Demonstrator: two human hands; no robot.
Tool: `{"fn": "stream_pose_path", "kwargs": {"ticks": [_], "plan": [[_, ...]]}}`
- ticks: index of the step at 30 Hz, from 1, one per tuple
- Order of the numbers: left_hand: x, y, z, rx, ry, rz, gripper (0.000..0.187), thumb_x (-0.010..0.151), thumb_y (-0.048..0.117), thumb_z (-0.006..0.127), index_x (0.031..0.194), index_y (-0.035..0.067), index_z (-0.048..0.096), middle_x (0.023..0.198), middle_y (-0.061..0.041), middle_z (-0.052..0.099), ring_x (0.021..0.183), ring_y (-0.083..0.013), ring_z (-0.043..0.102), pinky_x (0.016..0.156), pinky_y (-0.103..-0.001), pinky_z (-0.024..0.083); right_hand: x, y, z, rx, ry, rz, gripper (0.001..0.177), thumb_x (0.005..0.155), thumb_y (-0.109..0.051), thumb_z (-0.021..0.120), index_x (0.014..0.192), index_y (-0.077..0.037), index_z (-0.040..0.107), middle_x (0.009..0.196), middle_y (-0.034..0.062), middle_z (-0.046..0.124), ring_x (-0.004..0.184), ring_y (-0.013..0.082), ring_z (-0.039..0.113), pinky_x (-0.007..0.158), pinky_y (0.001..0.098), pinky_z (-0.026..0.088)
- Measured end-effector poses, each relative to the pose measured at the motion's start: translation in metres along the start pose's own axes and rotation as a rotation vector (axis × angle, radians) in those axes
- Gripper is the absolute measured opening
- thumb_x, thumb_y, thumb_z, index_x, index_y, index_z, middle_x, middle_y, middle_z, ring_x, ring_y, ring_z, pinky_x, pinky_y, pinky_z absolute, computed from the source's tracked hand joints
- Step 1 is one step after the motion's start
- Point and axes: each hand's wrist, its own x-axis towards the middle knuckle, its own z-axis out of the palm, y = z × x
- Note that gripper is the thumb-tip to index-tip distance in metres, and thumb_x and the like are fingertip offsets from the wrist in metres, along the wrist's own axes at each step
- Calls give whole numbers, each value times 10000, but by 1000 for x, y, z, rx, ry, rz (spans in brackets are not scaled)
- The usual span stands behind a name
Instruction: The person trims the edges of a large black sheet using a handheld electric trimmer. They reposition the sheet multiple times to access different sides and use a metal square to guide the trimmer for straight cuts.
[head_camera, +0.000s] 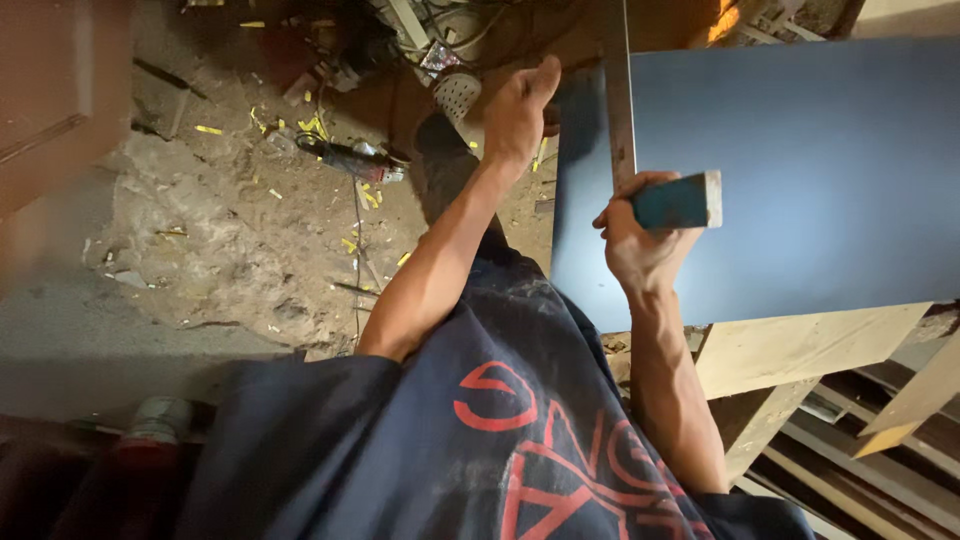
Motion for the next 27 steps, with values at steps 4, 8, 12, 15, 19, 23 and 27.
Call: {"fn": "stream_pose_path", "kwargs": {"ticks": [4, 8, 12, 15, 19, 23, 27], "plan": [[-5, 8, -5, 129, 69, 183, 888, 833, 796, 580, 1293, 38, 521, 1043, -160, 753, 856, -252, 767, 673, -357, 653, -7, 3, 4, -5, 4, 42, 137, 843, 93, 581, 962, 24, 579, 729, 132, 673, 611, 190, 714, 505, 306, 588], [-8, 13, -1, 84, -33, 370, 730, 903, 762, 612, 1149, 81, 705, 1059, -80, 763, 879, -170, 750, 670, -322, 625, -9, 0, 7, -11, 11, 36, 140, 818, 103, 597, 937, 32, 581, 728, 124, 662, 616, 189, 701, 531, 302, 565], [-5, 8, 9, 361, -11, 210, 666, 818, 740, 572, 1051, 156, 791, 756, -6, 800, 507, -106, 655, 458, -309, 525, -8, -1, 14, -27, 22, -9, 112, 842, 98, 610, 922, 20, 608, 743, 103, 656, 624, 178, 711, 555, 303, 583], [0, 5, 15, 422, 95, 351, 615, 891, 714, 579, 1033, 151, 782, 732, 24, 789, 508, -45, 643, 481, -287, 530, -5, 0, 18, -136, 34, 55, 110, 830, 72, 621, 909, -4, 622, 728, 73, 671, 605, 156, 708, 517, 293, 574], [3, 2, 18, 592, 146, 241, 463, 925, 565, 633, 1069, 155, 792, 682, -74, 741, 517, -146, 611, 510, -351, 503, 2, 8, 21, -233, 19, -35, 113, 812, 53, 618, 908, -6, 629, 712, 79, 675, 586, 152, 684, 513, 293, 562], [-1, 2, 19, 481, 229, 357, 397, 902, 457, 710, 992, 84, 809, 730, -78, 775, 581, -172, 708, 591, -329, 540, 13, 21, 26, -263, 25, -173, 111, 809, 32, 608, 905, -16, 634, 774, 101, 719, 602, 158, 702, 531, 285, 559], [-3, 3, 20, 402, 192, 325, 373, 905, 412, 725, 991, 55, 792, 778, -98, 797, 646, -165, 748, 639, -310, 558, 31, 28, 34, -383, 4, -253, 88, 844, -2, 615, 914, -33, 659, 775, 97, 724, 615, 192, 719, 561, 311, 569]]}}
